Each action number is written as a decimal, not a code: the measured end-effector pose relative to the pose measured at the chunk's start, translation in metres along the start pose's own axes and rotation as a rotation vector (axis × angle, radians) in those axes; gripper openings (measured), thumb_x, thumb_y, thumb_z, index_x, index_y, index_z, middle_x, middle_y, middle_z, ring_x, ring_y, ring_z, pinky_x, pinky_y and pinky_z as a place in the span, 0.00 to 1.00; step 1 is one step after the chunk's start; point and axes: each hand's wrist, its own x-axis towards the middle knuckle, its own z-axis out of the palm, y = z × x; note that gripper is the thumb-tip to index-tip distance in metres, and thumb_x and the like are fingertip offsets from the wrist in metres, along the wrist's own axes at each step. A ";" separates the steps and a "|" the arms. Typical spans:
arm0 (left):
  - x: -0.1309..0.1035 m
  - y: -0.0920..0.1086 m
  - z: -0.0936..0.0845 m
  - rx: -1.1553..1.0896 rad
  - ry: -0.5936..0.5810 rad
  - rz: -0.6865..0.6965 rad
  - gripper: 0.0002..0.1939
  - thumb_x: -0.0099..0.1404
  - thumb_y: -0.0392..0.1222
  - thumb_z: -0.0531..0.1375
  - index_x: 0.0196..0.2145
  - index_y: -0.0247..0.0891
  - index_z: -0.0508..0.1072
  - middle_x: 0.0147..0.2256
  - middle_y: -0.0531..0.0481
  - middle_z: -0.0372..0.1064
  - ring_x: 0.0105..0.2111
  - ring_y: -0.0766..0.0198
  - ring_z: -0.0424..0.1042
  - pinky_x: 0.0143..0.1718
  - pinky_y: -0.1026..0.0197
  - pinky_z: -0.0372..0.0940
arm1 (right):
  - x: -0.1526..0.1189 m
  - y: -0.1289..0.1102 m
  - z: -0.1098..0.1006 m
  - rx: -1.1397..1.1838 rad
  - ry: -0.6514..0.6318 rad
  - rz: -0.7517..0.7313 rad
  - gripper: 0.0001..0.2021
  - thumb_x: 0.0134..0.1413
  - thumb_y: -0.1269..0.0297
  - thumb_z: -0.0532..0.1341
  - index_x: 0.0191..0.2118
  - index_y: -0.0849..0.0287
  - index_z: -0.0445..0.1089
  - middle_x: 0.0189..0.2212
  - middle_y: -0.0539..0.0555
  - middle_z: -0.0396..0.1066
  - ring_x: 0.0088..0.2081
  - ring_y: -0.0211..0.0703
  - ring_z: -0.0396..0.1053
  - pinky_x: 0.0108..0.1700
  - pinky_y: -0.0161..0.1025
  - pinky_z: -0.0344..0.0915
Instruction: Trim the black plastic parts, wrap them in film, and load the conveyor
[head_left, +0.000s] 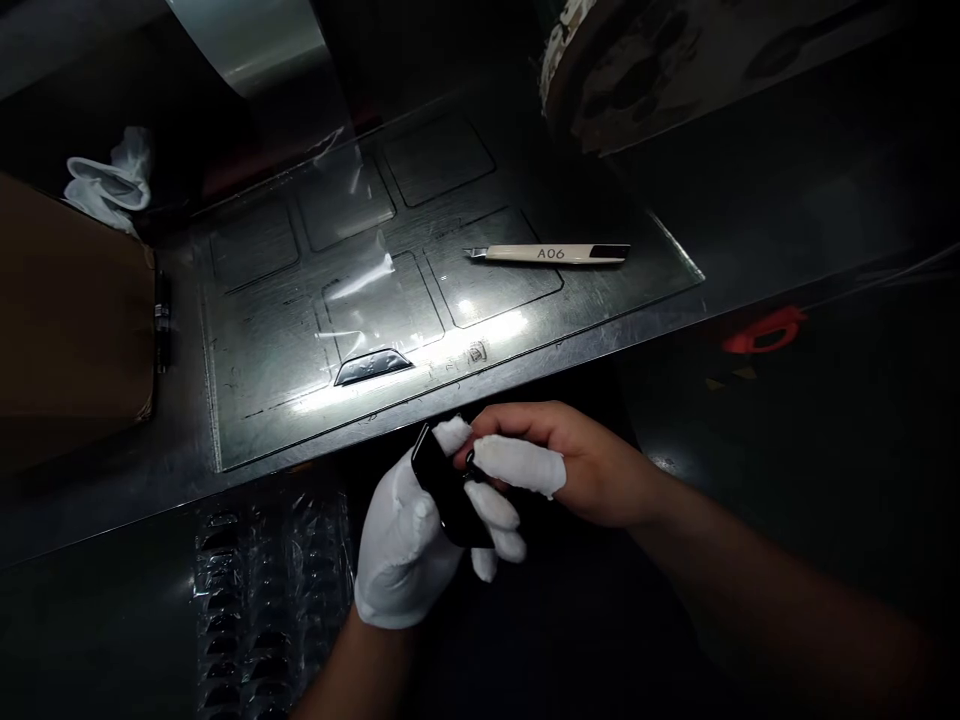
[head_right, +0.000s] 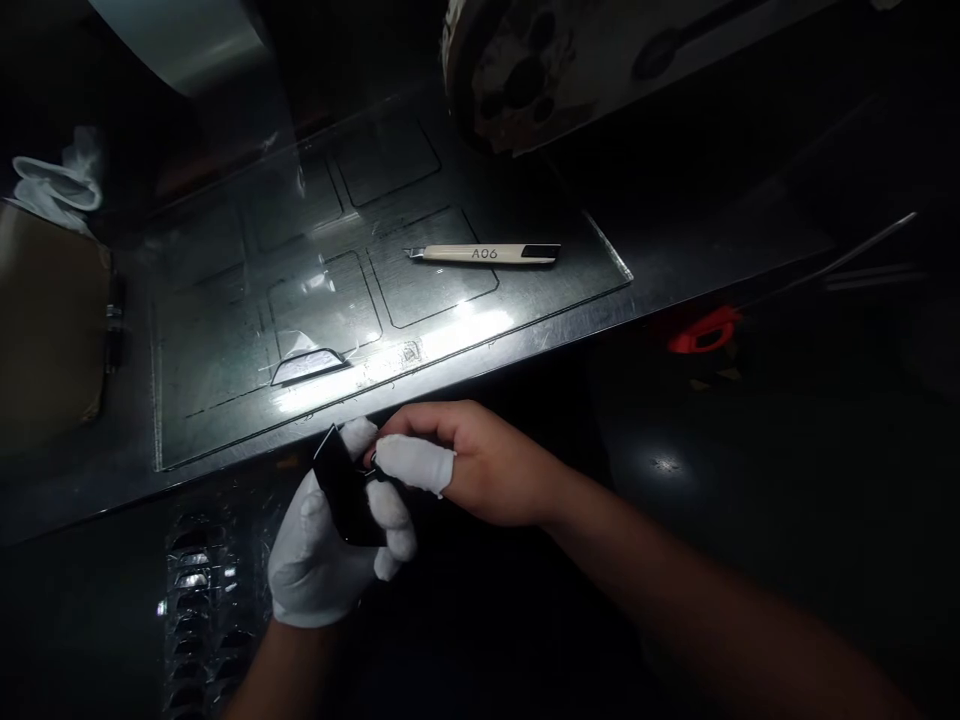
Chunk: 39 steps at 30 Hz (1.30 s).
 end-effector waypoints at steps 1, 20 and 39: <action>-0.001 0.000 -0.001 0.006 0.007 -0.019 0.26 0.76 0.53 0.57 0.67 0.44 0.64 0.38 0.42 0.81 0.34 0.58 0.82 0.25 0.69 0.70 | 0.000 0.000 0.000 0.007 -0.006 -0.005 0.15 0.66 0.50 0.65 0.44 0.58 0.78 0.41 0.54 0.78 0.43 0.45 0.76 0.46 0.41 0.70; -0.009 0.001 -0.011 0.007 -0.025 0.043 0.25 0.77 0.53 0.53 0.66 0.42 0.65 0.32 0.43 0.80 0.27 0.61 0.80 0.23 0.69 0.69 | 0.003 0.000 0.012 0.010 -0.034 -0.002 0.12 0.64 0.55 0.67 0.43 0.59 0.78 0.40 0.54 0.78 0.42 0.43 0.75 0.44 0.39 0.69; -0.007 0.004 -0.008 -0.005 0.028 0.021 0.25 0.76 0.52 0.56 0.65 0.40 0.67 0.33 0.42 0.80 0.27 0.61 0.80 0.22 0.69 0.68 | 0.005 0.004 0.014 0.016 -0.014 0.028 0.14 0.66 0.53 0.65 0.43 0.60 0.79 0.33 0.52 0.74 0.34 0.38 0.71 0.37 0.36 0.67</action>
